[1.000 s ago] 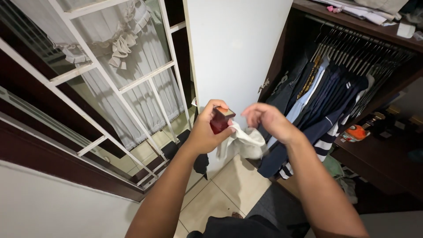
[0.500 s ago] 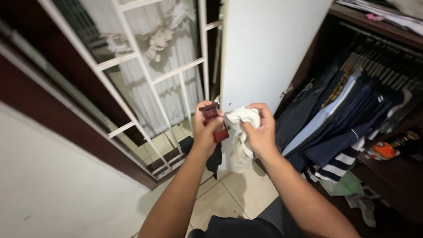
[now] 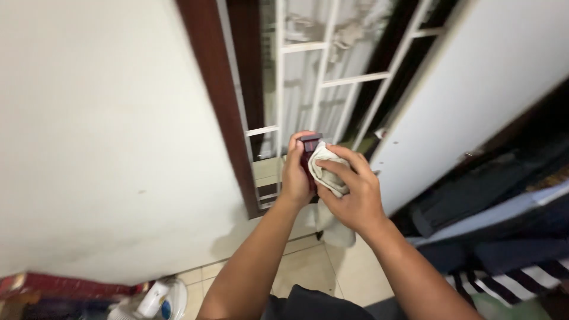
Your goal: Cleaning and organizing various perfume bottles in a closet.
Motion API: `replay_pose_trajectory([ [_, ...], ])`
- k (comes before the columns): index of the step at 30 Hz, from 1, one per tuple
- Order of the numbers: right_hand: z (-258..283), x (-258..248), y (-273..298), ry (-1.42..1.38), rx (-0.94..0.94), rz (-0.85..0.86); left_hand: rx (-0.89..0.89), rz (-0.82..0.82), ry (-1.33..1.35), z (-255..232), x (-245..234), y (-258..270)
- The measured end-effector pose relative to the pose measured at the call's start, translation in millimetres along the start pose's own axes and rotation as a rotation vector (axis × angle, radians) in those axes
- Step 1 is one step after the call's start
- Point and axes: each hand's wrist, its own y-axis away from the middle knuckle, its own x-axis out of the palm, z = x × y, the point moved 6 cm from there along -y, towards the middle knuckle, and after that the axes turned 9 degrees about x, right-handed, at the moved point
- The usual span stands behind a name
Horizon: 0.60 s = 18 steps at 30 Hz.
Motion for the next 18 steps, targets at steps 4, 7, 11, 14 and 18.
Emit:
replay_pose_trajectory([
  [4, 49.2, 27.9, 3.6, 0.073, -0.123, 0.05, 0.141, -0.075, -0.078, -49.8, -33.9, 12.5],
  [7, 75.4, 54.3, 23.0, -0.036, -0.289, 0.129, 0.284, 0.001, -0.052, -97.2, -46.4, 31.5],
  [11, 94.1, 88.5, 24.2, -0.129, -0.323, 0.216, 0.276, -0.132, -0.192, -137.0, -62.8, 59.5],
  [14, 118.7, 108.6, 21.9, -0.149, -0.331, 0.245, 0.295, -0.222, -0.227, -169.7, -74.0, 80.1],
  [18, 145.8, 135.0, 45.8, -0.265, -0.416, 0.418, 0.37, -0.317, -0.277, -222.9, -97.9, 114.3],
])
